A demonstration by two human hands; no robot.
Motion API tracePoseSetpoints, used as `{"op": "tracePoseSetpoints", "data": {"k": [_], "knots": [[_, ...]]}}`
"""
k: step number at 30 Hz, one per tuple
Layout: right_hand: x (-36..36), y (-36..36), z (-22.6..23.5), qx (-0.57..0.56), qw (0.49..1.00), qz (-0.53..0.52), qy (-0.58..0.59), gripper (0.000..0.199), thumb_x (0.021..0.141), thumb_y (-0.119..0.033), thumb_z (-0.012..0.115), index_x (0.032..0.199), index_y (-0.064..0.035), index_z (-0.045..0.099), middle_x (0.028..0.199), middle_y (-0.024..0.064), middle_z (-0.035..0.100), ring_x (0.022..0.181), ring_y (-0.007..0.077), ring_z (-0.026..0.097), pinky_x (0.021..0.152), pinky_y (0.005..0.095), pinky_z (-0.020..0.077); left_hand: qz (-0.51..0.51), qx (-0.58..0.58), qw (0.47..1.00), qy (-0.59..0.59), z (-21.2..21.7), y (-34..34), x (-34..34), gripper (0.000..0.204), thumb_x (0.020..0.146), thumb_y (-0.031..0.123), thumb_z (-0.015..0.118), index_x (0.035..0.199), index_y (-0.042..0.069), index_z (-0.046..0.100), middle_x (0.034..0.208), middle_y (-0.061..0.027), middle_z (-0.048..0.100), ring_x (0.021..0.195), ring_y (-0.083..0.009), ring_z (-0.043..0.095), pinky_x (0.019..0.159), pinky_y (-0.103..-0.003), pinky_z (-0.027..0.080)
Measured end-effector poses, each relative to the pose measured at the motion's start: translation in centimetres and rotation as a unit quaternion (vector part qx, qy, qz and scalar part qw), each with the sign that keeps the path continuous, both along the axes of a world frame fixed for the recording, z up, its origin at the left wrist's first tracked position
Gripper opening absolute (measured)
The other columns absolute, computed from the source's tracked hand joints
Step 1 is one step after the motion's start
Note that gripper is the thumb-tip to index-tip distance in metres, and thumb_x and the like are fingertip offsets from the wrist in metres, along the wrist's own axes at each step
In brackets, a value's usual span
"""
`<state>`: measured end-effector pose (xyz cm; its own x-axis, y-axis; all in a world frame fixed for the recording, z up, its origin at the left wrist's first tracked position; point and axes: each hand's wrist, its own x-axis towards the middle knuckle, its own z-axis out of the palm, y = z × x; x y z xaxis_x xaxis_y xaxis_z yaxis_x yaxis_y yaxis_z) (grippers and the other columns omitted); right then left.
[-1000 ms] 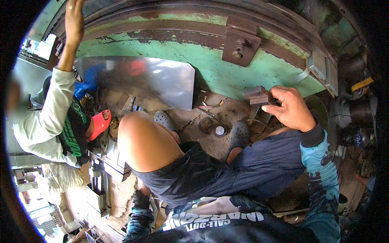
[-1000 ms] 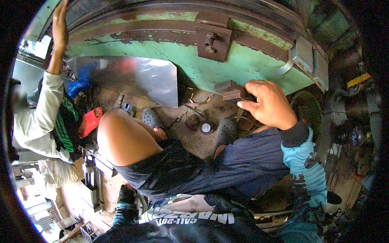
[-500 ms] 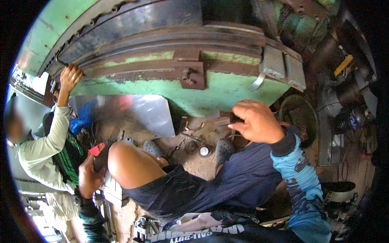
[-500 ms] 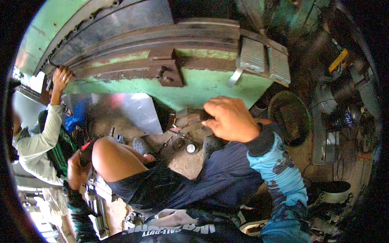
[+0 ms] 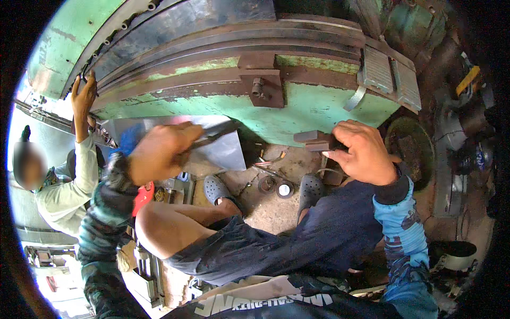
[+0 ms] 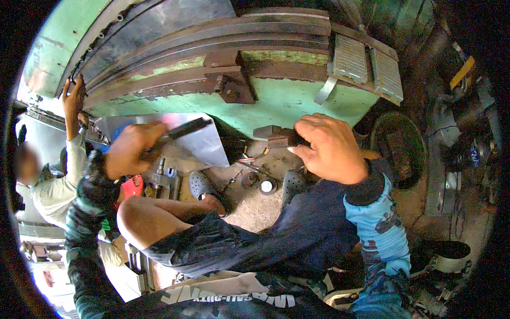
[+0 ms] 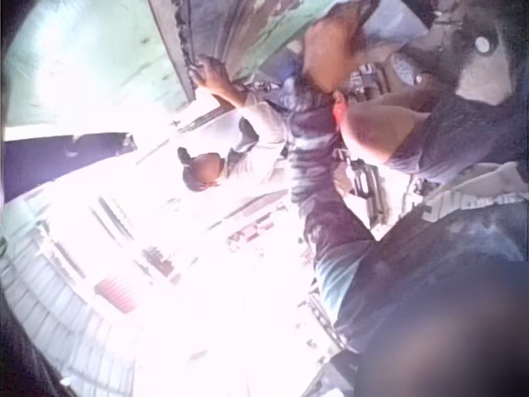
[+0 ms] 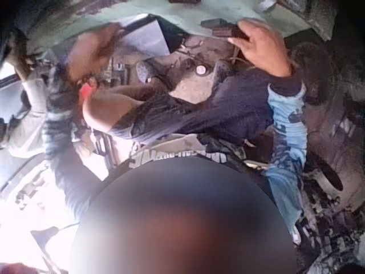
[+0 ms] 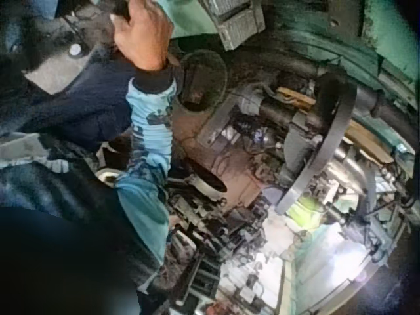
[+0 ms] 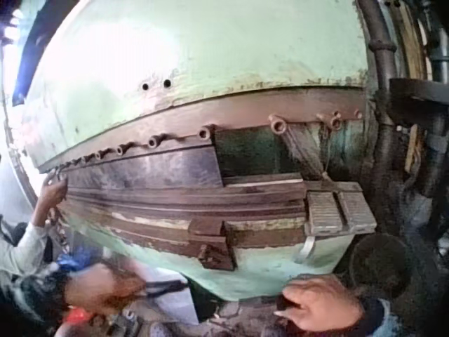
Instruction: The person positions a large metal sheet into a press brake machine and operates the lever to bend it. They then remove the sheet, inspect the bend, and repeat the process with another sheet.
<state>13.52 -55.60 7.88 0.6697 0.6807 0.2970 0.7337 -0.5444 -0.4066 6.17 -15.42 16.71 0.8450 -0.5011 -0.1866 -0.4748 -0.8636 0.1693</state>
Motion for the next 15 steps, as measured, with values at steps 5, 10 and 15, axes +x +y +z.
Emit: {"op": "tracePoseSetpoints", "data": {"k": [5, 10, 15], "knots": [[0.1, -0.6, -0.1, 0.026, 0.998, -0.052, 0.023, 0.031, 0.078, -0.018, 0.081, 0.082, -0.0012, 0.055, 0.083, 0.0159, 0.061, 0.082, 0.0416, 0.062, 0.071, 0.0504, 0.0486, -0.110, -0.095, 0.989, -0.007, -9.6, -4.8, 4.5, 0.050, 0.074, 0.002, 0.064, 0.123, 0.001, 0.059, 0.100, -0.0228, 0.067, 0.094, -0.0455, 0.068, 0.077, -0.055, 0.054], [0.5, -0.2, -0.4, 0.044, 0.998, -0.038, 0.022, 0.034, 0.075, -0.016, 0.084, 0.083, 0.0008, 0.055, 0.082, 0.0177, 0.057, 0.081, 0.0423, 0.060, 0.070, 0.0486, 0.0469, -0.163, -0.166, 0.973, -0.005, -20.9, -9.9, 7.4, 0.055, 0.071, 0.011, 0.073, 0.125, 0.003, 0.064, 0.098, -0.0240, 0.071, 0.091, -0.0462, 0.070, 0.073, -0.053, 0.058], [0.6, 0.1, -0.2, 0.028, 0.999, -0.038, 0.017, 0.035, 0.076, -0.016, 0.083, 0.081, -0.0001, 0.052, 0.081, 0.0165, 0.057, 0.081, 0.0413, 0.060, 0.069, 0.0493, 0.0473, -0.222, -0.082, 0.971, 0.039, -32.9, -13.5, 11.1, 0.071, 0.071, 0.016, 0.080, 0.136, 0.006, 0.052, 0.102, -0.0220, 0.073, 0.096, -0.0444, 0.072, 0.075, -0.055, 0.058]]}}
